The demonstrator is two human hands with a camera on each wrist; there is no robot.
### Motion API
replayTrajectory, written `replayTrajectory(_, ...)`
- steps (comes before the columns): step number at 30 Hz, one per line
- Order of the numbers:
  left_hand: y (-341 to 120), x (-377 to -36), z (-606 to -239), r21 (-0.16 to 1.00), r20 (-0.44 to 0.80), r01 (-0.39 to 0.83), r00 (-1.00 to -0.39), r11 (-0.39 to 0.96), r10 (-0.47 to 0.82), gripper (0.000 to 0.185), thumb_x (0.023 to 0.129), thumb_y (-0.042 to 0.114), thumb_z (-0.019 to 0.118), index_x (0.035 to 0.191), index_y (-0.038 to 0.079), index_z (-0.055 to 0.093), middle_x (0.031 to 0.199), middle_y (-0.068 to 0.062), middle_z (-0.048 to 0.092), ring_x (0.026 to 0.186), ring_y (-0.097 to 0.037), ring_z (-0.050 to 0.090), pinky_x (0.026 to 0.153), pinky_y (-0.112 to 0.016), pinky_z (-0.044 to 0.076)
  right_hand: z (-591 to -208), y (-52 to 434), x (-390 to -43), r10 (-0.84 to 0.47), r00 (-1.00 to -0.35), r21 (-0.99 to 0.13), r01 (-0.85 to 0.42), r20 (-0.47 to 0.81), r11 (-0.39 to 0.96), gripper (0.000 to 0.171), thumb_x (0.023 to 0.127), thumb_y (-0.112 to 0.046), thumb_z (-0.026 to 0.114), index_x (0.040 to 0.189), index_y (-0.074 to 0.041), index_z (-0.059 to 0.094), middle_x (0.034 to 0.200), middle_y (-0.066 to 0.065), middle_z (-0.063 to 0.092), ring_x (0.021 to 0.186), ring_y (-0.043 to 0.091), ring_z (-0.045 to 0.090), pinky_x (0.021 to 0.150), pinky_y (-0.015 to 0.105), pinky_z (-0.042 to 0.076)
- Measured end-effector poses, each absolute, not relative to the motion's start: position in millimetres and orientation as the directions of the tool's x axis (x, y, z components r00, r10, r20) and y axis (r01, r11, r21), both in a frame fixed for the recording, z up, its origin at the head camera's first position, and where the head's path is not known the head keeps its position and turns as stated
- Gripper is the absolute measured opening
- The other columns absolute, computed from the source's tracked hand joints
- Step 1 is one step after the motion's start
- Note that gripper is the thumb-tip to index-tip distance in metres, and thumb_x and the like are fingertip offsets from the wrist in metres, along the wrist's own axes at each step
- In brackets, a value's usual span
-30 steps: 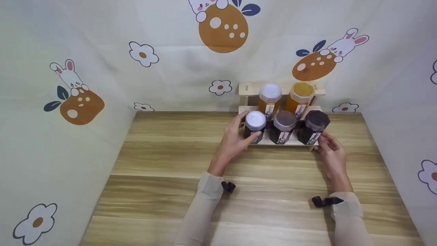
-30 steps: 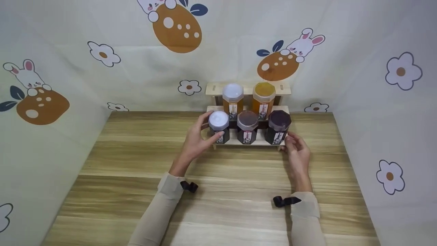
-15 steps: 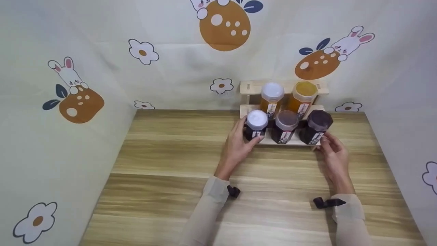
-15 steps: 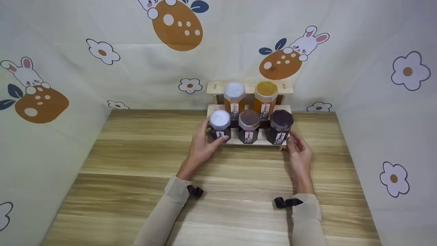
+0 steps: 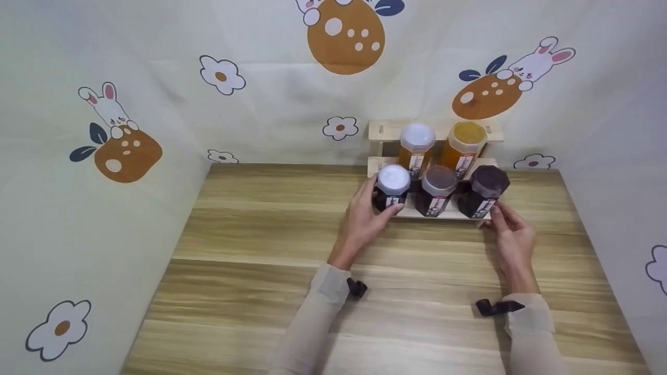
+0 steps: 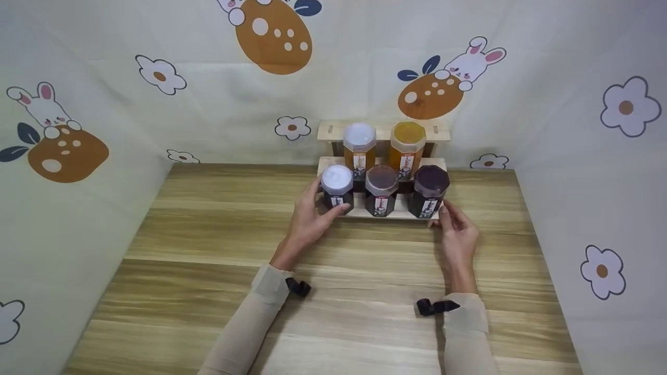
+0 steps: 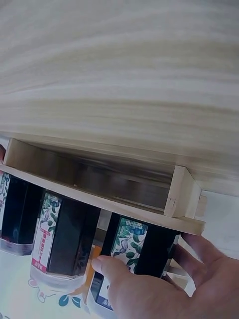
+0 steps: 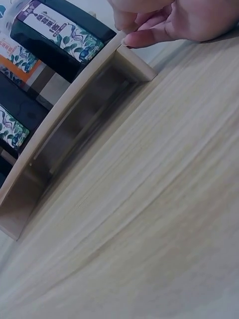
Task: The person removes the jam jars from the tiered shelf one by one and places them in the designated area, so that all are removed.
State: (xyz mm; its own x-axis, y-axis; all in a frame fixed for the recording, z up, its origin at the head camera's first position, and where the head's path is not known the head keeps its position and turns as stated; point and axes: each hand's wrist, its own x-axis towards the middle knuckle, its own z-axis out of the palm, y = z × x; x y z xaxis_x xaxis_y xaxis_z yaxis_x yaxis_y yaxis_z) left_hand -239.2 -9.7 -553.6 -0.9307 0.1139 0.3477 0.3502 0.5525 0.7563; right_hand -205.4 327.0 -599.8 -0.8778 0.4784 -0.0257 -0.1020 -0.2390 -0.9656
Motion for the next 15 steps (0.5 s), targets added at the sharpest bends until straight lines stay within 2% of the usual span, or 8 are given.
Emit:
replayTrajectory(9, -29, -234, -551, 0.766, 0.357, 0.330, -0.932, 0.552, 0.063, 0.096, 0.087, 0.046, 0.090, 0.163, 0.009, 0.044, 0.154, -0.013, 0.061, 0.132, -0.029, 0.069, 0.110, -0.036, 0.059, -602, 329, -207, 0.505, -0.863, -0.989, -0.057, -0.020, -0.138, 0.040, 0.101, -0.010, 0.076, 0.137, 0.007, 0.070, 0.099, -0.014, 0.082, 0.079, 0.003, 0.074, 0.074, 0.014, 0.061)
replayTrajectory(15, -51, -232, -540, 0.844, 0.346, 0.309, -0.938, 0.438, -0.004, 0.099, 0.087, 0.044, 0.090, 0.165, 0.009, 0.041, 0.158, -0.015, 0.056, 0.135, -0.031, 0.066, 0.108, -0.029, 0.059, -602, 329, -206, 0.507, -0.861, -0.985, -0.044, -0.047, -0.166, 0.041, 0.101, -0.011, 0.076, 0.138, 0.004, 0.070, 0.101, -0.015, 0.082, 0.079, 0.003, 0.074, 0.075, 0.015, 0.062)
